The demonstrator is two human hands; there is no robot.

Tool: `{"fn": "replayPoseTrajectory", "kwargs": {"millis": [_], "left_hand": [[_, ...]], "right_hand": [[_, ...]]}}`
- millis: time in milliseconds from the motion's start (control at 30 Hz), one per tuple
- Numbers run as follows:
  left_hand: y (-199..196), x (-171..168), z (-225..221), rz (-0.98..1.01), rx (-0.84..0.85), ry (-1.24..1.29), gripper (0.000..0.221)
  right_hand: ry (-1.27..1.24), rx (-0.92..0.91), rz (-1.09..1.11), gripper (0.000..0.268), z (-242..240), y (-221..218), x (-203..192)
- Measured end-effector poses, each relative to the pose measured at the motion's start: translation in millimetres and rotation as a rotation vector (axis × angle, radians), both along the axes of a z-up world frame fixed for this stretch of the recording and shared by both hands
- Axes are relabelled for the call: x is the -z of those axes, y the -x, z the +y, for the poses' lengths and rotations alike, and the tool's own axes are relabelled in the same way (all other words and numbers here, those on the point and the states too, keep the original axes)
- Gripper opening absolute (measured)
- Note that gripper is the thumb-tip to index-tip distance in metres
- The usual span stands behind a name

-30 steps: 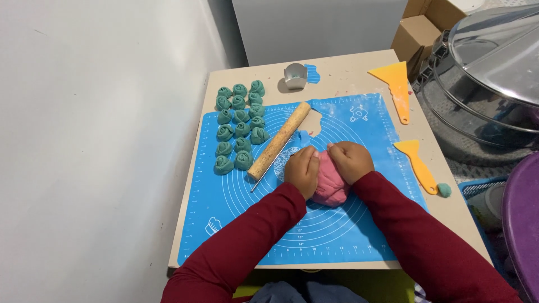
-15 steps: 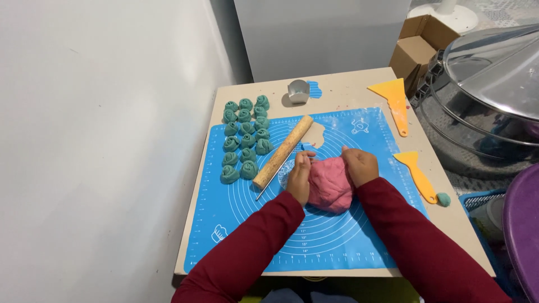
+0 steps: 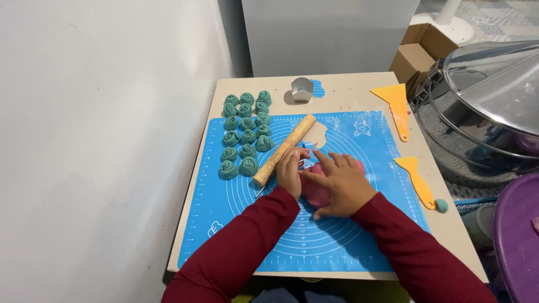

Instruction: A person is kneading and folding a piece of pink dough on a blue silicone mat in a bakery production area.

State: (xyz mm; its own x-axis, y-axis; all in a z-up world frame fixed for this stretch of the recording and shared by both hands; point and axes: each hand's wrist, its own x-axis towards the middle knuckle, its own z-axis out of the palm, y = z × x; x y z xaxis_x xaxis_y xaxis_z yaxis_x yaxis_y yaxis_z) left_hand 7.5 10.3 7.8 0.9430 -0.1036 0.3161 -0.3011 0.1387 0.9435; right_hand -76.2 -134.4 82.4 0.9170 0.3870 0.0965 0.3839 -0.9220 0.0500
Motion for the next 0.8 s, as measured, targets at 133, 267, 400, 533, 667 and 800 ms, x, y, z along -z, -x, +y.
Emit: {"fn": "replayPoseTrajectory", "kwargs": {"millis": [133,267,400,533,667,800], "left_hand": [[-3.9,13.5,-3.6,0.038,0.004,0.005,0.037],[-7.2,18.7,-5.0,0.049,0.054,-0.016,0.038],[-8.2,25.4,-7.8,0.044,0.083,-0.049,0.041],[3.4,5.9,-4.0,0.046,0.102,-0.061,0.041],[6.0,-0.3,-5.3,-0.108,0.184,-0.156,0.052],[19.8,-14.0,-2.7,-0.27,0.244,-0.198,0.092]], "right_hand": [[-0.052,-0.006,-0.027,0.086,-14.6,-16.1,27.0],[-0.41,-0.135,-0.077,0.072,-37.4,-27.4,30.4],[-0.859,-0.237,-0.059,0.07,-75.3,-43.5,34.7],[-1.045,0.013,-0.097,0.065,-104.5,-38.9,32.7],[-1.517,0.176,-0.141,0.063,-105.3,-32.1,19.3],[-1.864,0.061,-0.039,0.063,-59.0,-24.5,11.1]]}}
